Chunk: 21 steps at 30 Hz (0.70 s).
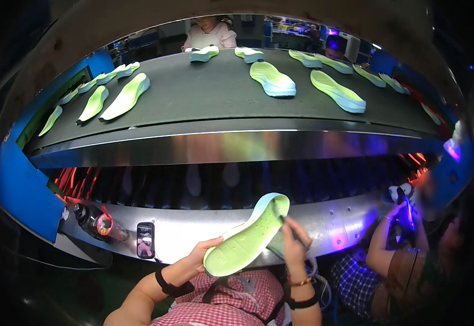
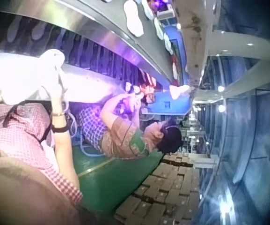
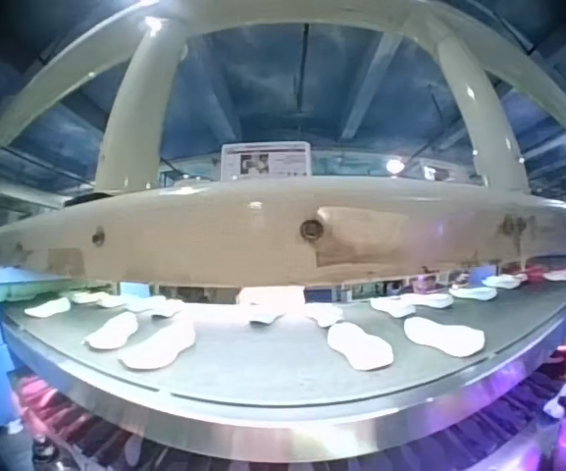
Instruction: The person is using a brush to apply glue or primer to the interior of lime green shoe soles at a manufacturing conveyor belt.
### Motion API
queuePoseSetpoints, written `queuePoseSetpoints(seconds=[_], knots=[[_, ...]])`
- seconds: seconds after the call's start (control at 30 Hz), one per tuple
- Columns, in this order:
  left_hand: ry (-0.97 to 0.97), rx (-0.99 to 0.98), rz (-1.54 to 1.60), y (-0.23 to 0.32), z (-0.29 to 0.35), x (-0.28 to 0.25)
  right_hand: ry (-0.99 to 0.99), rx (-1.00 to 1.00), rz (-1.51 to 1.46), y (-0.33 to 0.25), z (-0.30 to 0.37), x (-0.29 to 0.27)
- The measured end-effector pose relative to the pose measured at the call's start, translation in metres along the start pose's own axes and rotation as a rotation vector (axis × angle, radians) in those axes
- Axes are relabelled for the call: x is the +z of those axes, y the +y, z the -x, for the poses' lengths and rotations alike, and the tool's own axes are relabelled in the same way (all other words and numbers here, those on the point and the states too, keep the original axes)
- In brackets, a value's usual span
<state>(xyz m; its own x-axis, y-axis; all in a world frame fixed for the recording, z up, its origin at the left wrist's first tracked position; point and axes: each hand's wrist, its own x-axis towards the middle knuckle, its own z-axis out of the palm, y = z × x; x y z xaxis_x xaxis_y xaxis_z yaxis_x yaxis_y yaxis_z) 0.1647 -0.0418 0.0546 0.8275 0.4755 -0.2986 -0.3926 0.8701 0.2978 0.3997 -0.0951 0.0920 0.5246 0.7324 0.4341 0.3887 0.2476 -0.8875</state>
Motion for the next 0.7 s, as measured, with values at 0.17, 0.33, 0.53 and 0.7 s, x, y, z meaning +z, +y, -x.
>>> queuePoseSetpoints(seconds=[0.17,0.33,0.53,0.7], knots=[[-0.075,0.401,-0.302,0.043,0.037,0.013,-0.510,0.277,-0.558,-0.059,0.018,-0.038],[-0.349,0.704,-0.213,0.121,0.052,0.142,-0.209,0.462,-0.777,-0.023,0.025,-0.048],[-0.184,0.984,0.468,0.219,-0.022,0.172,-0.090,0.657,-0.767,0.003,0.030,-0.018],[0.216,1.074,-1.081,0.176,-0.126,0.212,-0.071,0.668,-0.758,0.026,0.039,-0.023]])
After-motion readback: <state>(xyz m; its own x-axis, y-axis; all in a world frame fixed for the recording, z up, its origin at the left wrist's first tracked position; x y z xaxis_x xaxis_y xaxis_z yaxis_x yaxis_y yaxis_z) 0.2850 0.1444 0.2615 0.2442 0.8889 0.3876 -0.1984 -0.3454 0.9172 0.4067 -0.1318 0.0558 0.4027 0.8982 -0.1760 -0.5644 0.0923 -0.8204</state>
